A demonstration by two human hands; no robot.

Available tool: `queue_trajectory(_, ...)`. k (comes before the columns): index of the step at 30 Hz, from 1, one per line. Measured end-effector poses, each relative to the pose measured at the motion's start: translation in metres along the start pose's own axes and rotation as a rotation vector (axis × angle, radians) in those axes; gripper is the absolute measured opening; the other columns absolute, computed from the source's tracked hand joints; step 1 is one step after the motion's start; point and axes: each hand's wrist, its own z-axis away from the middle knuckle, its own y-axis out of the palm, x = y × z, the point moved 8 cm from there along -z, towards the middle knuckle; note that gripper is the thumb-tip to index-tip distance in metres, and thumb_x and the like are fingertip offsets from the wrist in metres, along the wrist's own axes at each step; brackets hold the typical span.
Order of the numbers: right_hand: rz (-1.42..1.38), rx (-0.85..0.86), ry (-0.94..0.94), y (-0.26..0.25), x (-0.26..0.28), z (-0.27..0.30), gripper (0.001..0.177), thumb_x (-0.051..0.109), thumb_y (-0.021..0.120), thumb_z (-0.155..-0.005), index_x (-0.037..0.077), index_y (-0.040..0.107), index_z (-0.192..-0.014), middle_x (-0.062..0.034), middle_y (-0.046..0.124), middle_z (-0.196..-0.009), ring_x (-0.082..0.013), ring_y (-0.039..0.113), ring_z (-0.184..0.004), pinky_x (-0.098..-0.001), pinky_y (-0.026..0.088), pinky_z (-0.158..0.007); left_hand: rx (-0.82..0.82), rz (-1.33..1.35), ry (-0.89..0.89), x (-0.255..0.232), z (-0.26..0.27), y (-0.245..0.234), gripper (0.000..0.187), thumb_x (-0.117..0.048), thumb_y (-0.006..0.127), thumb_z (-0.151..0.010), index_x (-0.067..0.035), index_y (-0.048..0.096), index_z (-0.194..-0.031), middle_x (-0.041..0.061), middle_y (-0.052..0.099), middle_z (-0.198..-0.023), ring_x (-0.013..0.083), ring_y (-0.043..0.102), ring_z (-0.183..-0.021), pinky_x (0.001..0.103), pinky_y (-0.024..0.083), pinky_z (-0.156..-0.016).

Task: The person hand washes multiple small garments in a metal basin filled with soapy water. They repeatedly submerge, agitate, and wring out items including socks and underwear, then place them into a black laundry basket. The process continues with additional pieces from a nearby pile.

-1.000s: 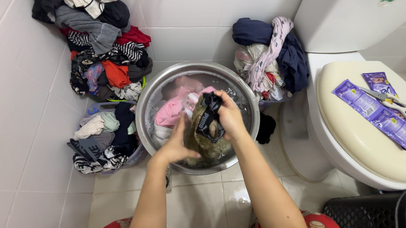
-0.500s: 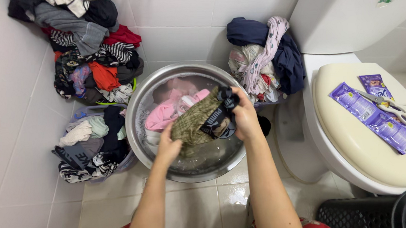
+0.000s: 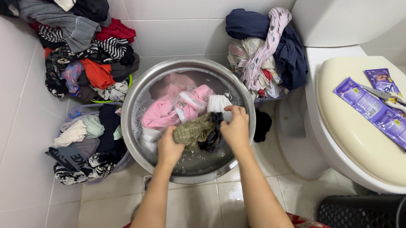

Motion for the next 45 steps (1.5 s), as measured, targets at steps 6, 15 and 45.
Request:
queue_trajectory(6,-0.164,0.373,0.092,0.065,0.012,0.032,0.038,-0.001,0.067,-0.080,0.011,0.073,-0.116,-0.0144,0.063,-0.118,-0.0360,0.064,-0.109,-0.0426,0.054,-0.097,0.240,-0.413,-0.049,0.026,0.014,0.042,0.062,-0.007,0.077,-0.068,-0.009,0.059,-0.128,0.015,0.070,-0.118,0.0327,0.062,-0.117,0.048,0.038,-0.110)
queue_trajectory(15,0.182,0.550,0.215,0.096,-0.018,0.057,0.104,-0.013,0.073,-0.064,0.016,0.034,-0.155,-0.0183,0.039,-0.138,-0.0445,0.049,-0.122,-0.0479,0.044,-0.105,0.436,-0.561,-0.321,0.083,0.024,0.070,0.040,-0.013,0.071,-0.084,-0.015,0.067,-0.124,0.014,0.069,-0.126,0.0337,0.063,-0.123,0.046,0.049,-0.105)
queue_trajectory(45,-1.477,1.015,0.912,0.052,0.071,0.037,0.071,0.067,0.037,-0.096,0.012,0.058,-0.136,-0.0186,0.067,-0.125,-0.0420,0.065,-0.111,-0.0674,0.057,-0.082,0.697,0.779,0.125,-0.160,-0.025,-0.007,0.080,0.004,0.067,-0.071,0.001,0.049,-0.148,0.007,0.067,-0.121,0.0152,0.064,-0.108,0.028,0.053,-0.096)
